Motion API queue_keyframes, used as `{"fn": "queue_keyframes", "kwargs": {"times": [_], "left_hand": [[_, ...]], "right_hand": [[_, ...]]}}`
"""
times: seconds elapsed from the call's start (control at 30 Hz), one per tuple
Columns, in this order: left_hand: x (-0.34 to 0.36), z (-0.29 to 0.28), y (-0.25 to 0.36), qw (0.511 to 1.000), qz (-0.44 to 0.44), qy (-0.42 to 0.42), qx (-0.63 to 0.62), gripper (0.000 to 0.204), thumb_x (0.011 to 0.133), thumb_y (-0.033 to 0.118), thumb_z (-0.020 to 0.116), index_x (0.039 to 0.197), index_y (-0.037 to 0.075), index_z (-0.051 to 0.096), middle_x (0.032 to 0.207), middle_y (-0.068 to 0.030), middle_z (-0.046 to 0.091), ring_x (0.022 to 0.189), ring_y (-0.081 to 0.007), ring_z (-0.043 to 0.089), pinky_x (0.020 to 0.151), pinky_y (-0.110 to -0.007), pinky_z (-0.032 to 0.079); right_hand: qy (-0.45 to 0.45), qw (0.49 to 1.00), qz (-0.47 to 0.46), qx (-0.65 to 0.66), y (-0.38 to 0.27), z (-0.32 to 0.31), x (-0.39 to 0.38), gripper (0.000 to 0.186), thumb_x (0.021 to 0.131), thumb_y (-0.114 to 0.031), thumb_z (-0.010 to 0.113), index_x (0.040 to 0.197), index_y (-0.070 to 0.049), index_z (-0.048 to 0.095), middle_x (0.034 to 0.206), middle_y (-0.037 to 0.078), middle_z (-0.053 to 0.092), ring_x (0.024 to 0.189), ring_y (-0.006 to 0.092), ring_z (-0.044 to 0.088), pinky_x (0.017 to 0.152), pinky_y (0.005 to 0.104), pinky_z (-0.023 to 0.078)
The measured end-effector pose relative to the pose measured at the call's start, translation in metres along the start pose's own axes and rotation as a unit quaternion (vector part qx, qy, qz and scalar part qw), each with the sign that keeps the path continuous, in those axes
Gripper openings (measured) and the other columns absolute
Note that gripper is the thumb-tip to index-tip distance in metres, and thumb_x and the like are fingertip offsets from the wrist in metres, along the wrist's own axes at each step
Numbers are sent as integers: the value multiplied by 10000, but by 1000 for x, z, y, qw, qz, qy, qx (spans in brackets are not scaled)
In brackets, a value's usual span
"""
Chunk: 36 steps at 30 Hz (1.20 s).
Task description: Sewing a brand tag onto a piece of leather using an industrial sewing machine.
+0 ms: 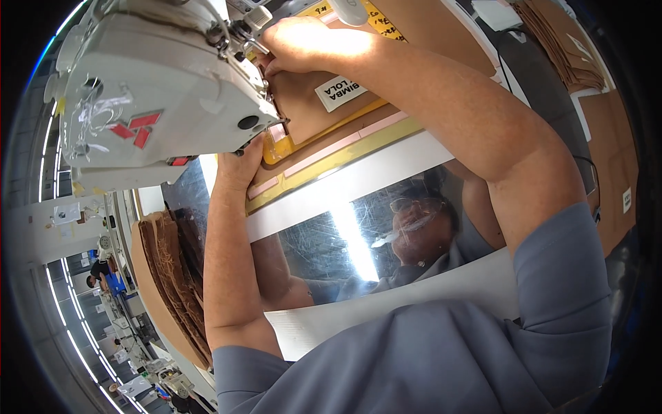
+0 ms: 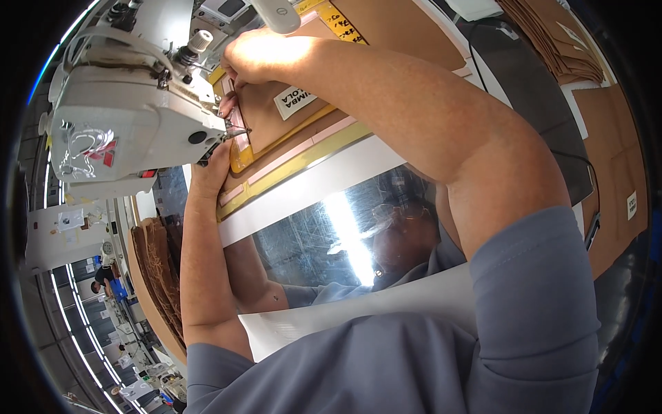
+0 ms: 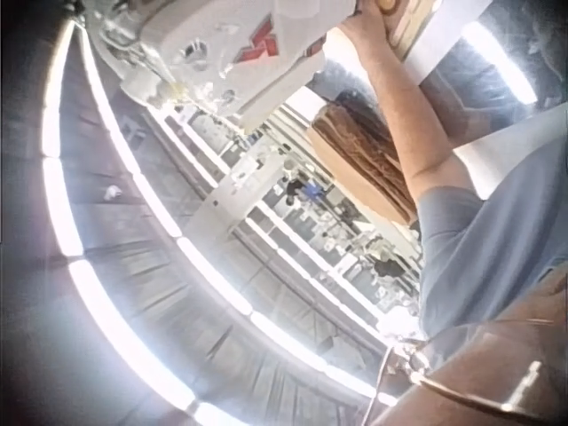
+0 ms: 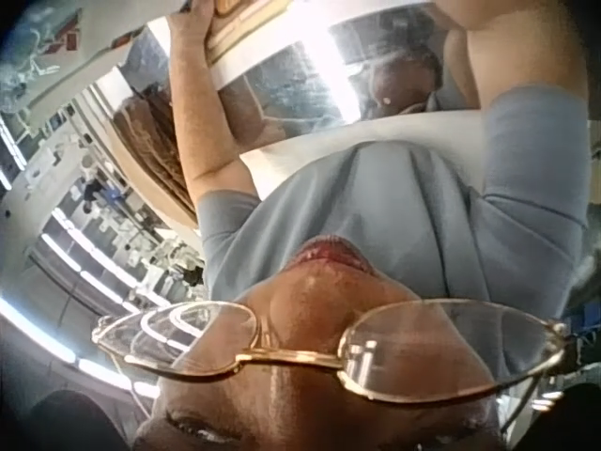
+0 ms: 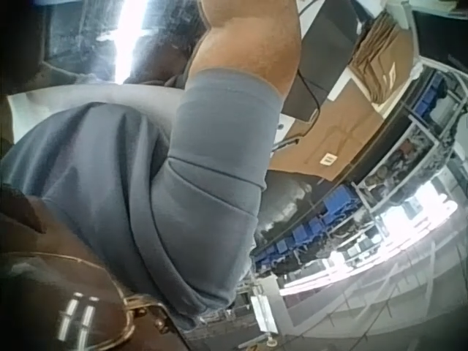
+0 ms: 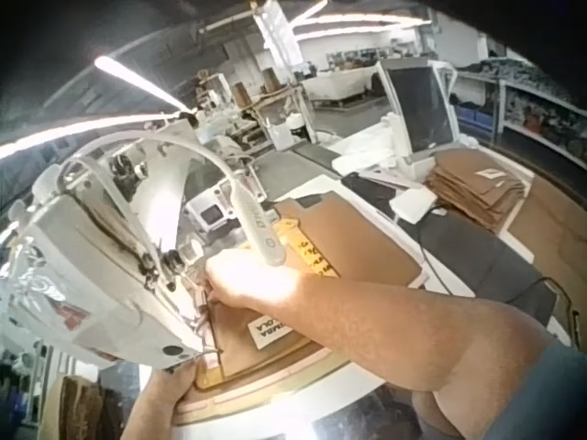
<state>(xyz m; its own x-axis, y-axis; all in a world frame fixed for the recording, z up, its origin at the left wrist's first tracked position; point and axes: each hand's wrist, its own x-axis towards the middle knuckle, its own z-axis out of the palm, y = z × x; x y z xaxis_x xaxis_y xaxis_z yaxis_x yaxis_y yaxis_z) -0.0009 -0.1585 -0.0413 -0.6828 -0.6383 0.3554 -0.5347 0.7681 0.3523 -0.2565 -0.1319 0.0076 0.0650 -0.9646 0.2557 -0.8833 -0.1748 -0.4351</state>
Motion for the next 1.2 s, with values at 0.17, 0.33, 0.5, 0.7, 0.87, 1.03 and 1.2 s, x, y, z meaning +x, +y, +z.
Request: {"fn": "queue_keyframes", "kwargs": {"times": [0.17, 0.33, 0.5, 0.7, 0.87, 1.03, 1.2], "left_hand": [[14, 4, 18, 994, 48, -12, 95, 160, 860, 107, 665, 973, 3, 712, 932, -161, 726, 868, -325, 688, 774, -418, 533], [16, -24, -4, 997, 68, -26, 30, 146, 877, 113, 680, 969, 5, 716, 929, -142, 724, 874, -313, 689, 768, -398, 543], [31, -29, -11, 996, 84, -32, 10, 190, 889, 157, 730, 1025, 25, 722, 930, -101, 709, 900, -270, 680, 807, -377, 543], [43, -14, 10, 989, 130, -11, 75, 220, 921, 139, 696, 1111, 28, 709, 1019, -105, 677, 963, -268, 642, 871, -376, 514], [54, -13, 19, 978, 168, 8, 126, 253, 949, 124, 668, 1182, 30, 699, 1094, -108, 650, 1015, -268, 610, 925, -375, 489], [61, -14, 35, 966, 196, 23, 169, 284, 971, 112, 645, 1239, 31, 691, 1154, -110, 629, 1057, -267, 584, 968, -374, 469], [67, -15, 47, 961, 188, -16, 201, 273, 952, 144, 655, 1201, 46, 704, 1147, -106, 611, 1053, -271, 586, 933, -391, 478]], "right_hand": [[13, 1000, -9, -27, 14, 10, 14, 231, 766, -279, 828, 930, -134, 755, 918, 123, 738, 949, 332, 707, 810, 448, 558], [2, 999, 4, -42, 11, 9, 23, 201, 770, -225, 803, 923, -103, 757, 931, 138, 740, 957, 345, 708, 810, 439, 567], [15, 997, 46, -59, 4, 11, 26, 180, 794, -121, 725, 964, -75, 765, 984, 166, 746, 989, 354, 715, 831, 438, 580], [52, 994, 44, -88, 5, 10, 24, 199, 803, -92, 691, 984, -50, 765, 1020, 188, 746, 999, 354, 722, 838, 445, 588], [55, 996, 60, -37, 0, 3, 16, 212, 796, -105, 701, 993, -61, 767, 1020, 182, 748, 1008, 348, 723, 846, 441, 591], [58, 995, 55, -56, -3, 3, 16, 209, 815, -124, 681, 995, -71, 771, 1014, 181, 750, 990, 345, 731, 828, 437, 598], [88, 992, 53, -70, -1, 8, 10, 194, 822, -134, 670, 974, -73, 774, 992, 172, 753, 967, 337, 738, 797, 438, 603]]}}
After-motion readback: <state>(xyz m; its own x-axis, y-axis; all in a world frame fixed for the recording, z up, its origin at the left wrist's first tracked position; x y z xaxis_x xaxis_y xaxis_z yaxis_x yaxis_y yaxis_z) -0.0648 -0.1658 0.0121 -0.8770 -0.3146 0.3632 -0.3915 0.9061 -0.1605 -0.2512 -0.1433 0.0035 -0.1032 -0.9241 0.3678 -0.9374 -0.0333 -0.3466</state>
